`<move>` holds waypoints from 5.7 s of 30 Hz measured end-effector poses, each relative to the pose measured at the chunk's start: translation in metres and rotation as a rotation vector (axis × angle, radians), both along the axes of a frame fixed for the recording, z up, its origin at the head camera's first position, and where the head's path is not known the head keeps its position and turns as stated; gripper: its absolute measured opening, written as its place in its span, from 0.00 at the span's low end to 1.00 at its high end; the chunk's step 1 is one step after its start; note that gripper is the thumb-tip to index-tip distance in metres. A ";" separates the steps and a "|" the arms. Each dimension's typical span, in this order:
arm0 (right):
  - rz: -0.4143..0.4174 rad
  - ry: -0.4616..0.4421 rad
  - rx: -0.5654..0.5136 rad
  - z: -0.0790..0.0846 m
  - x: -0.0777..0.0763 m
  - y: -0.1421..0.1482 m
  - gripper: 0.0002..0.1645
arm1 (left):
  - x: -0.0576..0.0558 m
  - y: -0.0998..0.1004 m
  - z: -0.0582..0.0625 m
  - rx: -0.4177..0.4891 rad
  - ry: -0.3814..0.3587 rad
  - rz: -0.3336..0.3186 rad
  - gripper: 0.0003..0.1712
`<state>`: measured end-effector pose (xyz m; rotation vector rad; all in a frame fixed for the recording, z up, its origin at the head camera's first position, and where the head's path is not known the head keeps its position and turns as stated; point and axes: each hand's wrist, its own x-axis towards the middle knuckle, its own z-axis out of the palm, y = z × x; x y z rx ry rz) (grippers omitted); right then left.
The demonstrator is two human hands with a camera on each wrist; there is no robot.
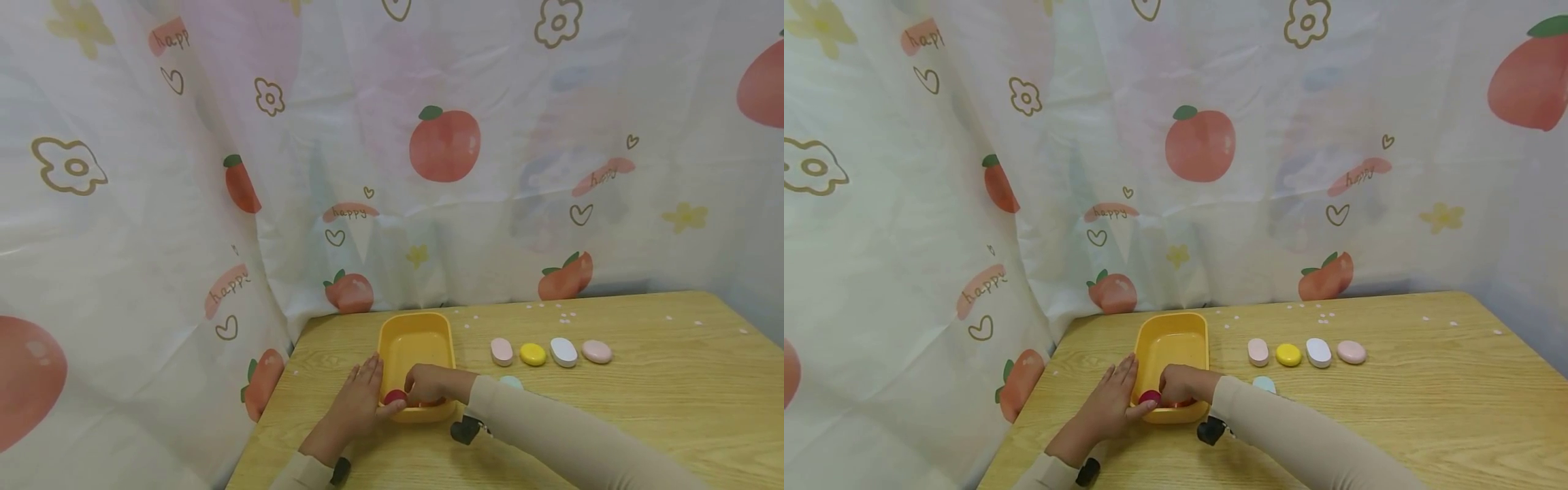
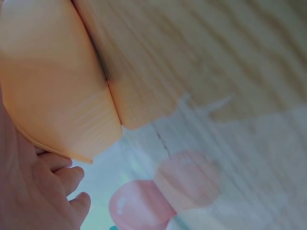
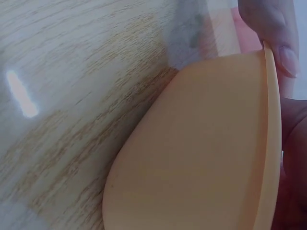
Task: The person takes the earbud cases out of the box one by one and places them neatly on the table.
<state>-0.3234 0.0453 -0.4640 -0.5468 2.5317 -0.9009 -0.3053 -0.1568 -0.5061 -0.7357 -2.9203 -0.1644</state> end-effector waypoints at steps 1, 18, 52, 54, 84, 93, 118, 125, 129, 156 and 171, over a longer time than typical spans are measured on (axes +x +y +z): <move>0.003 0.006 0.002 0.000 0.000 0.000 0.15 | 0.000 0.000 0.000 0.001 0.000 0.000 0.59; 0.035 0.066 0.124 0.000 0.001 0.000 0.11 | 0.001 0.001 0.003 -0.012 -0.024 0.010 0.59; -0.024 -0.082 -0.333 0.005 -0.003 0.021 0.04 | 0.002 0.001 0.002 -0.019 -0.013 0.011 0.62; -0.021 -0.098 -0.354 0.007 -0.002 0.024 0.05 | 0.002 0.002 0.002 -0.019 -0.010 0.009 0.62; -0.156 -0.144 -0.506 0.018 0.008 0.064 0.15 | 0.003 0.004 0.001 0.021 -0.033 0.042 0.58; -0.167 -0.179 -0.553 0.018 0.009 0.076 0.13 | 0.003 0.003 0.000 0.033 -0.038 0.038 0.59; -0.159 -0.180 -0.598 0.015 0.016 0.130 0.17 | 0.006 0.002 0.004 0.029 -0.010 0.004 0.60; -0.180 -0.180 -0.591 0.010 0.016 0.142 0.17 | 0.005 0.002 0.003 0.046 -0.016 0.006 0.59; -0.177 -0.193 -0.596 0.003 0.015 0.150 0.18 | 0.005 0.003 0.003 0.045 -0.034 0.019 0.59; -0.292 -0.205 -0.629 -0.016 0.023 0.201 0.26 | 0.007 0.003 0.001 0.063 -0.020 0.008 0.58; -0.286 -0.147 -0.585 -0.033 0.029 0.230 0.22 | 0.006 0.004 -0.001 0.069 -0.025 0.005 0.58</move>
